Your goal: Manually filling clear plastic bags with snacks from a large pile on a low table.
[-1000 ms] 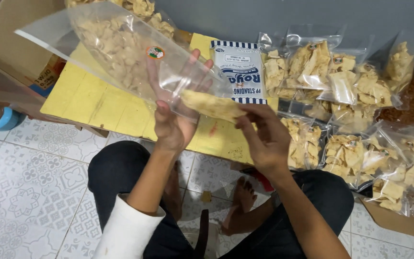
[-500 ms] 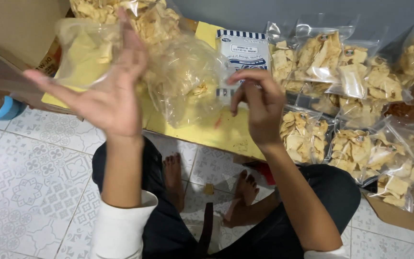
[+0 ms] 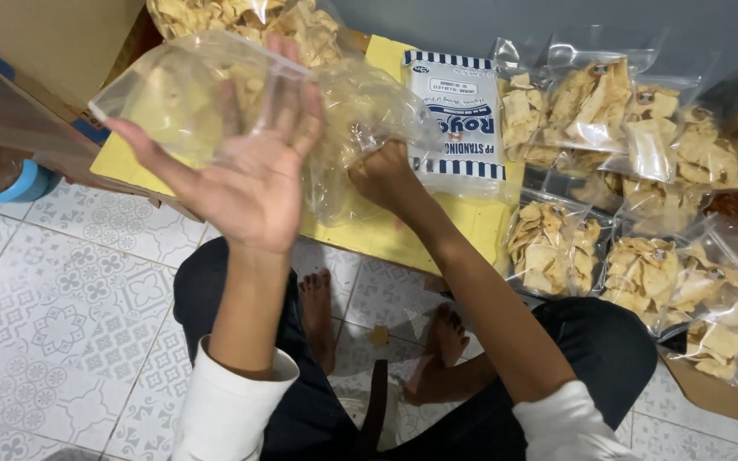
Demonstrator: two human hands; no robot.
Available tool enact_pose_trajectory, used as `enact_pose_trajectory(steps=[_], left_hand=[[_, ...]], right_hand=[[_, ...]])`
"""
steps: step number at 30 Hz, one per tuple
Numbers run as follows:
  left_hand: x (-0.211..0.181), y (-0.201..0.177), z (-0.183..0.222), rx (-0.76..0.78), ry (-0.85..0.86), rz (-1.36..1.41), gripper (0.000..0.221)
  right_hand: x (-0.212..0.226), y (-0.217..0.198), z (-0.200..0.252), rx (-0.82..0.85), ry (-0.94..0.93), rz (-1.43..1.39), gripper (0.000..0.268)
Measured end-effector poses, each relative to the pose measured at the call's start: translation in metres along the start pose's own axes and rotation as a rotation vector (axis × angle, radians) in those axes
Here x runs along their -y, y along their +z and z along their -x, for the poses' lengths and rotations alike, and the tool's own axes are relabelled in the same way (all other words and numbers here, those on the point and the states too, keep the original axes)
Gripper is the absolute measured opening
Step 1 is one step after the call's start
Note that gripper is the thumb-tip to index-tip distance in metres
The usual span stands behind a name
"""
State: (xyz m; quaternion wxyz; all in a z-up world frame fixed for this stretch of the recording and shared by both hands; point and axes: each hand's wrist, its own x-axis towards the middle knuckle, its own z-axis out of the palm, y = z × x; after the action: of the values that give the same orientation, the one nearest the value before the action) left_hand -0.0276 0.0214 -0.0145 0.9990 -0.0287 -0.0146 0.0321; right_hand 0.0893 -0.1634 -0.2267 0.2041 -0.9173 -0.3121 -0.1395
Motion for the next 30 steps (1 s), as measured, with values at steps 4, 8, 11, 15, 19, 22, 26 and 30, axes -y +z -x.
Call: enact_pose_trajectory(steps=[4, 8, 11, 15, 19, 22, 26, 30], left_hand=[[0.013, -0.035, 0.006, 0.414, -0.154, -0.162, 0.067], [0.018, -0.041, 0.011, 0.382, -0.175, -0.183, 0.065], [0.015, -0.044, 0.01, 0.469, -0.165, -0.255, 0.065], [0.016, -0.04, 0.01, 0.465, -0.156, -0.286, 0.062], [0.017, -0.039, 0.01, 0.424, -0.161, -0.266, 0.059], [0.019, -0.04, 0.011, 0.446, -0.171, -0.292, 0.058], [0.025, -0.044, 0.011, 0.454, -0.175, -0.262, 0.06], [0.049, -0.006, 0.021, 0.013, -0.138, 0.046, 0.106]], right_hand=[[-0.025, 0.027, -0.015, 0.137, -0.052, 0.069, 0.033], [-0.017, 0.014, -0.01, -0.025, -0.133, 0.081, 0.032], [-0.006, -0.004, -0.007, -0.16, -0.21, 0.093, 0.038], [0.02, -0.036, 0.007, -0.211, -0.133, 0.164, 0.042], [0.047, -0.071, 0.031, -0.136, 0.049, -0.177, 0.025], [0.059, -0.084, 0.065, -0.357, -0.045, -0.429, 0.052], [0.105, -0.137, 0.092, -0.493, 0.092, -0.855, 0.04], [0.144, -0.18, 0.091, -0.637, -0.082, -0.828, 0.03]])
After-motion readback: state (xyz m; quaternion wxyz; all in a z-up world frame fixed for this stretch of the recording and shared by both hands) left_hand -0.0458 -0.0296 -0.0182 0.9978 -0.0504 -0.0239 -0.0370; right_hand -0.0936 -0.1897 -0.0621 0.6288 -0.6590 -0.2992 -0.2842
